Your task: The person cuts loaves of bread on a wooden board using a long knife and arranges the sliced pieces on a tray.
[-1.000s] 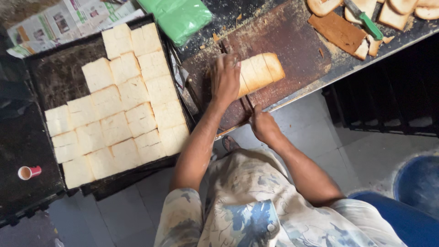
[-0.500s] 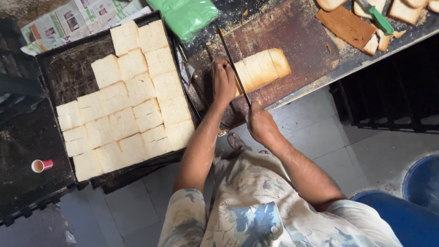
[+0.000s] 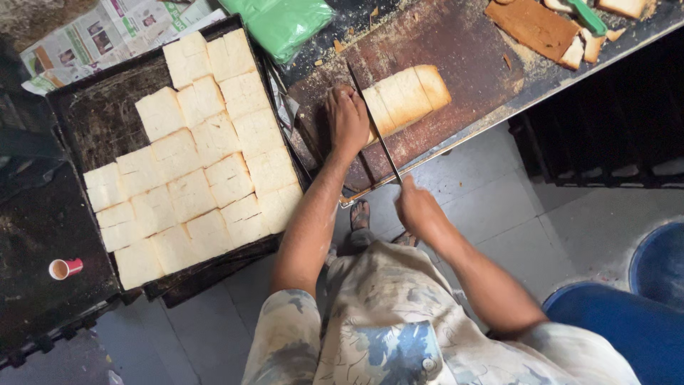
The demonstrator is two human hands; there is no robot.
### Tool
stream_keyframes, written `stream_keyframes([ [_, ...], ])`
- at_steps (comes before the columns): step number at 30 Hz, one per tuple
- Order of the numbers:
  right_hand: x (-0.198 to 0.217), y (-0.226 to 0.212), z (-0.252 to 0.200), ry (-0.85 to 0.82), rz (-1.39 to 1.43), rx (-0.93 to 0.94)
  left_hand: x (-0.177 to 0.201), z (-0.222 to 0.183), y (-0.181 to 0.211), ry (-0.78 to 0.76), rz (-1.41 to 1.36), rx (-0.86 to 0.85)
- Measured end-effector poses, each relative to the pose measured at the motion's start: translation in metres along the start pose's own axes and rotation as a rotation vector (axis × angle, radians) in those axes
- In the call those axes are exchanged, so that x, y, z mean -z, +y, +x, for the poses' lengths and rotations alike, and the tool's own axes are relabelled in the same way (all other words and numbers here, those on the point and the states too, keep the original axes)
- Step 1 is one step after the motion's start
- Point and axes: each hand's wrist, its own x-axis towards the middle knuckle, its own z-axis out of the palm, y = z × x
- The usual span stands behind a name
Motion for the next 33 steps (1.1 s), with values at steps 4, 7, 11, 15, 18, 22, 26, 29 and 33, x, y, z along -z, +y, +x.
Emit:
stream_keyframes([
  [4,-0.008,-0.014,0.057,0.256,-0.003,0.257,0.005,0.004,0.003,-0.040,-0.018,0.056],
  [7,-0.016,0.005,0.023,0.218,-0.044,0.289,0.010,0.003,0.008,-0.103,-0.169,0.172],
  [11,-0.027,0.031,-0.009,0.022,-0.054,0.020,0.016,0.004,0.014,0.006,-0.042,-0.129],
  [15,-0.045,0.025,0.072,0.214,-0.054,0.239,0.018,0.007,0.016,-0.164,-0.015,0.068],
  [18,-0.062,0.035,0.094,0.368,-0.072,0.435,0.022,0.011,0.014,-0.138,-0.026,0.047],
  [22,-0.084,0.073,0.021,0.104,-0.020,0.126,0.020,0.007,0.013,-0.150,-0.077,0.063],
  [26,-0.079,0.061,0.015,0.010,0.034,0.008,0.014,0.003,0.005,-0.167,-0.044,0.072],
  [29,-0.058,0.025,0.048,0.170,-0.018,0.142,0.005,-0.002,-0.005,-0.194,-0.031,0.106],
  [33,-0.017,-0.008,0.028,0.171,-0.018,0.077,0.007,0.002,-0.005,-0.116,-0.171,0.194],
])
